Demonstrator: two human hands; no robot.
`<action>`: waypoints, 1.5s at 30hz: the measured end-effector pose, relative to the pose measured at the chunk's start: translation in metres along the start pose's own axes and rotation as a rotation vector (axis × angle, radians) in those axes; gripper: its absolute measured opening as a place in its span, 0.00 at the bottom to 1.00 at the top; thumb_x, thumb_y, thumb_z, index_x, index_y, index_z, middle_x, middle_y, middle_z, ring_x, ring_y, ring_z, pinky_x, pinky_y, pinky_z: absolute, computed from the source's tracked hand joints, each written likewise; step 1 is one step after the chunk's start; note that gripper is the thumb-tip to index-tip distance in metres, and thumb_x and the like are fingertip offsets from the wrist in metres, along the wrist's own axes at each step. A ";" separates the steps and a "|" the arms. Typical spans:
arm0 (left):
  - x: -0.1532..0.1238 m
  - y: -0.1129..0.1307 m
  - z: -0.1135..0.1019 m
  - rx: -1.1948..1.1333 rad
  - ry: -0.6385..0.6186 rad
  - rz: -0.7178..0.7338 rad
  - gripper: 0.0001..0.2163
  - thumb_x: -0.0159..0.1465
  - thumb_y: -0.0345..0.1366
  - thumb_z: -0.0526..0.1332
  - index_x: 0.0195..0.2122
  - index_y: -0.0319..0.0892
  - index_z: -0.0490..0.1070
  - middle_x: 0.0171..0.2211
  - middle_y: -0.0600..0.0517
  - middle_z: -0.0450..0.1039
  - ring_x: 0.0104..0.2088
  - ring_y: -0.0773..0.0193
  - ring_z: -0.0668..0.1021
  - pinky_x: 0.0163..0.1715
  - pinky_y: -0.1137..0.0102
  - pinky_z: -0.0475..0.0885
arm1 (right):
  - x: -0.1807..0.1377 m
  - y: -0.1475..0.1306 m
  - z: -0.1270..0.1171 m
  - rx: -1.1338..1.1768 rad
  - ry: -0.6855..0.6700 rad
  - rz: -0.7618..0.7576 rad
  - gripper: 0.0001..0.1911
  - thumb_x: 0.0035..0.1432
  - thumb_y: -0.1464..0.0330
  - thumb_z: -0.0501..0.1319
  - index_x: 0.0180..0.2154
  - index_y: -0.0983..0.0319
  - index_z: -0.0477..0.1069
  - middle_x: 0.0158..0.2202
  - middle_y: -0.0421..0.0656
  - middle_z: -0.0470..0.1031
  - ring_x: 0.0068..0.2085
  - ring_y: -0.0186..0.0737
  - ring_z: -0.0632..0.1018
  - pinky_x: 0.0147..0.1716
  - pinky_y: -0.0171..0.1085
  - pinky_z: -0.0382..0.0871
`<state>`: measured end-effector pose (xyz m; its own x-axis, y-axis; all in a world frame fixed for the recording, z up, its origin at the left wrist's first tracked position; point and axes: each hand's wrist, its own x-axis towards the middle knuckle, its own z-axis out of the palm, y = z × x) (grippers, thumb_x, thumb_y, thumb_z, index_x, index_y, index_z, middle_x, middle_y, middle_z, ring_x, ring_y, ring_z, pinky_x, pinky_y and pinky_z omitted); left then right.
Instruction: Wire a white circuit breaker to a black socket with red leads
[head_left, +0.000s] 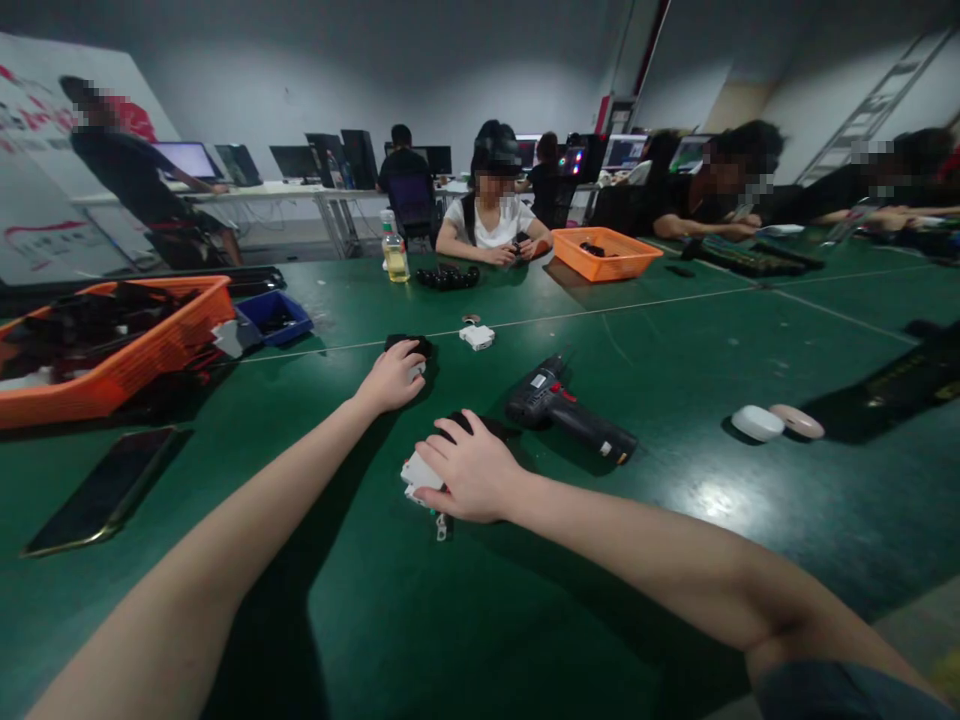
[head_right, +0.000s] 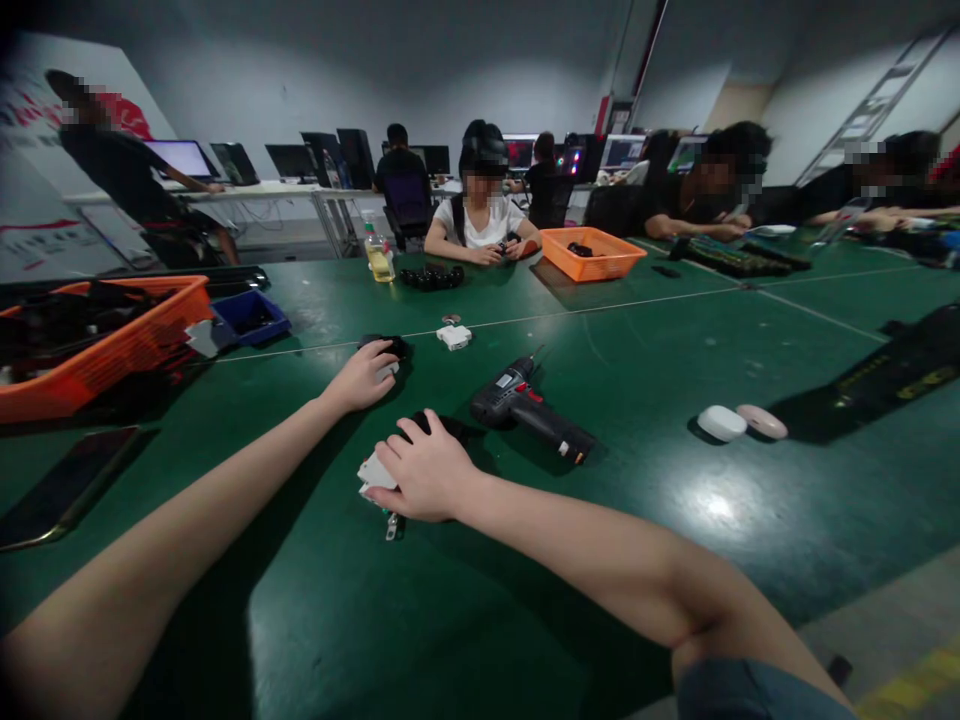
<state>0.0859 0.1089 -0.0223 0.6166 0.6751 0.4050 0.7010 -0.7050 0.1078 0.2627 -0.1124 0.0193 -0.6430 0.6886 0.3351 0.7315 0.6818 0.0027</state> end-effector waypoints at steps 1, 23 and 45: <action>0.010 0.002 0.005 0.001 -0.004 -0.004 0.19 0.60 0.39 0.56 0.52 0.42 0.73 0.64 0.44 0.60 0.65 0.48 0.61 0.64 0.50 0.61 | 0.000 0.000 0.000 0.006 0.002 0.002 0.30 0.67 0.50 0.51 0.56 0.68 0.68 0.50 0.54 0.76 0.59 0.58 0.67 0.59 0.60 0.54; 0.042 0.041 -0.001 0.149 0.105 0.011 0.25 0.67 0.46 0.50 0.61 0.38 0.63 0.58 0.40 0.68 0.60 0.47 0.66 0.67 0.45 0.38 | 0.001 0.000 0.003 0.012 -0.004 0.009 0.29 0.67 0.51 0.51 0.55 0.67 0.69 0.50 0.55 0.76 0.58 0.59 0.67 0.59 0.59 0.53; -0.018 0.035 -0.009 0.116 -0.005 -0.241 0.13 0.66 0.42 0.54 0.45 0.42 0.70 0.42 0.42 0.74 0.45 0.51 0.75 0.42 0.61 0.72 | -0.008 -0.002 0.004 -0.027 0.028 -0.003 0.27 0.67 0.53 0.51 0.55 0.67 0.69 0.50 0.55 0.76 0.58 0.57 0.67 0.58 0.56 0.53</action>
<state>0.0957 0.0702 -0.0175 0.4288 0.8215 0.3757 0.8638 -0.4947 0.0958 0.2649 -0.1183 0.0125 -0.6387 0.6792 0.3615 0.7358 0.6765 0.0289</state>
